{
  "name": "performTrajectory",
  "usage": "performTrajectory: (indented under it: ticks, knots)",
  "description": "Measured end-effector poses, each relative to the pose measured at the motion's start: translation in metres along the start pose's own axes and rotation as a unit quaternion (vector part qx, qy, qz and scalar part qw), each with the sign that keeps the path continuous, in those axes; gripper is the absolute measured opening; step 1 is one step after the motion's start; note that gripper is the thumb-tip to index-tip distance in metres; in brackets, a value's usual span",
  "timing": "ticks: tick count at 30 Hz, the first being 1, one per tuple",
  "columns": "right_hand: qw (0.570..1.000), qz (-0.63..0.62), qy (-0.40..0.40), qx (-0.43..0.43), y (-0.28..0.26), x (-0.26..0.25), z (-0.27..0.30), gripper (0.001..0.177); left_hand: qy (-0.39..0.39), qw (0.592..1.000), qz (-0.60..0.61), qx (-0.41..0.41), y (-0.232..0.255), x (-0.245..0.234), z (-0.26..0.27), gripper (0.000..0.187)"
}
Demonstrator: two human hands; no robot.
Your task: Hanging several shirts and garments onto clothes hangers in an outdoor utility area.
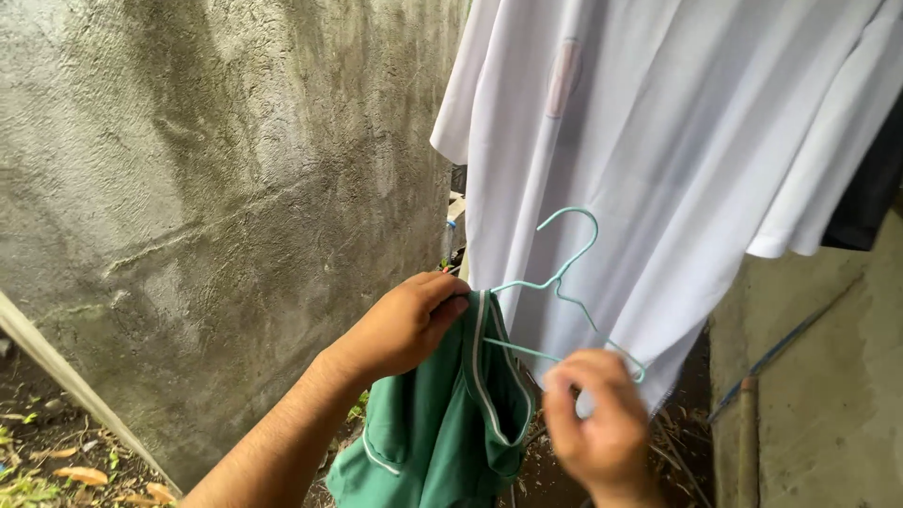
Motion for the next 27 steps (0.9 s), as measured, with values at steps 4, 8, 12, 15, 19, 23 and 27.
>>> performTrajectory:
  ticks: [4,8,12,15,19,23,27]
  knots:
    - [0.980,-0.030,-0.148,0.133,0.050,0.031,0.048,0.011,0.026,0.999,0.003,-0.019,0.009,0.015,0.001,0.017]
    - [0.967,0.021,-0.170,0.190,0.105,0.041,0.079,0.008,0.017,0.999,0.004,-0.031,0.022,0.018,0.013,0.016]
    - [0.894,0.032,-0.253,0.367,0.151,0.030,0.088,0.021,0.009,0.997,-0.020,-0.078,0.014,0.010,0.032,0.016]
    - [0.820,0.057,-0.264,0.505,0.148,0.009,0.077,0.024,-0.001,0.996,-0.058,-0.074,0.011,0.006,0.045,0.019]
    - [0.864,0.037,-0.239,0.443,0.145,-0.010,0.058,0.027,-0.013,0.994,-0.099,-0.037,-0.005,0.004,0.056,0.017]
    - [0.882,0.004,-0.263,0.391,0.138,-0.023,0.045,0.029,-0.023,0.988,-0.150,0.011,-0.012,0.004,0.060,0.021]
    - [0.850,0.118,-0.289,0.424,0.115,-0.034,0.016,0.033,-0.034,0.979,-0.186,0.076,-0.006,0.008,0.052,0.023]
Point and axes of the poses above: each hand's wrist, its own z-axis away from the middle knuckle, its own x-axis out of the palm, y = z × x, the point moved 4 cm from there along -z, towards the middle knuckle, and after that the axes turned 14 degrees about x, right-handed, at the moved point
